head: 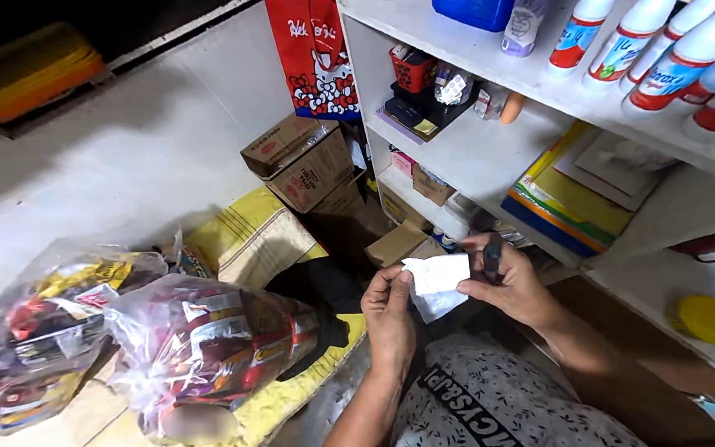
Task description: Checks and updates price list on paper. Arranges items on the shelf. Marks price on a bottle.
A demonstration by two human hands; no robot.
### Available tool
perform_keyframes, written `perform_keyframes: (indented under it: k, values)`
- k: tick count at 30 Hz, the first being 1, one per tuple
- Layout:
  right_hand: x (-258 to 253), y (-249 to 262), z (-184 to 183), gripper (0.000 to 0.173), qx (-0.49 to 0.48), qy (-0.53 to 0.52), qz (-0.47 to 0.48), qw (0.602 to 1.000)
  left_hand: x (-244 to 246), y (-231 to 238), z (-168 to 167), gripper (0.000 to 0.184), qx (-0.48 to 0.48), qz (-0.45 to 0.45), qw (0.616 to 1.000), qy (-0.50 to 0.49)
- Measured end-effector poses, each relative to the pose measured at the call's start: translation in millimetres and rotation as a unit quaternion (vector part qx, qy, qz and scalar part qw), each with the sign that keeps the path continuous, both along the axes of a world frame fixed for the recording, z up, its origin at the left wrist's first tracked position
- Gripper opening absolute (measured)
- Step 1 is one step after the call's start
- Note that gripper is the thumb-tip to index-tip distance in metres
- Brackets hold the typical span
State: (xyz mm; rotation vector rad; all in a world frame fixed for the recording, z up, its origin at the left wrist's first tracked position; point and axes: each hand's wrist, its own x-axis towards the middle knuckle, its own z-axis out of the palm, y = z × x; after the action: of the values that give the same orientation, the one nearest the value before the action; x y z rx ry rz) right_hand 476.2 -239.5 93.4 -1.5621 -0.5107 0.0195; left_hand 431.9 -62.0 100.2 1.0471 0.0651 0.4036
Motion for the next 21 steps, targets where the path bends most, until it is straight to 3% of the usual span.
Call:
perform_keyframes:
  k: [2,5,17,20,21]
  values:
    - [-3.1,0.9,2.2,0.044,-0.002,0.009,0.014,1.0,-2.7,0.0,1.5,0.018,-0.002,-0.008,1.0,-0.002]
    - [-6.7,4.4,2.5,0.011,-0.012,-0.01,0.001,1.0,-5.5,0.1,2.4,0.018,-0.004,-0.011,1.0,0.001]
    - [-13.5,6.0,1.3,0.012,-0.021,-0.011,-0.038,0.999,-11.6,2.9,-0.2,0.016,-0.008,-0.041,0.999,-0.006]
    - [-15.0,4.9,6.8,0.012,0.008,0.009,-0.05,0.999,-10.2,11.8,-10.1,0.079,0.106,-0.172,0.979,-0.005]
    - [-14.8,4.8,9.0,0.012,0.017,0.008,-0.054,0.998,-10.1,12.9,-15.8,0.076,0.122,-0.211,0.97,0.007]
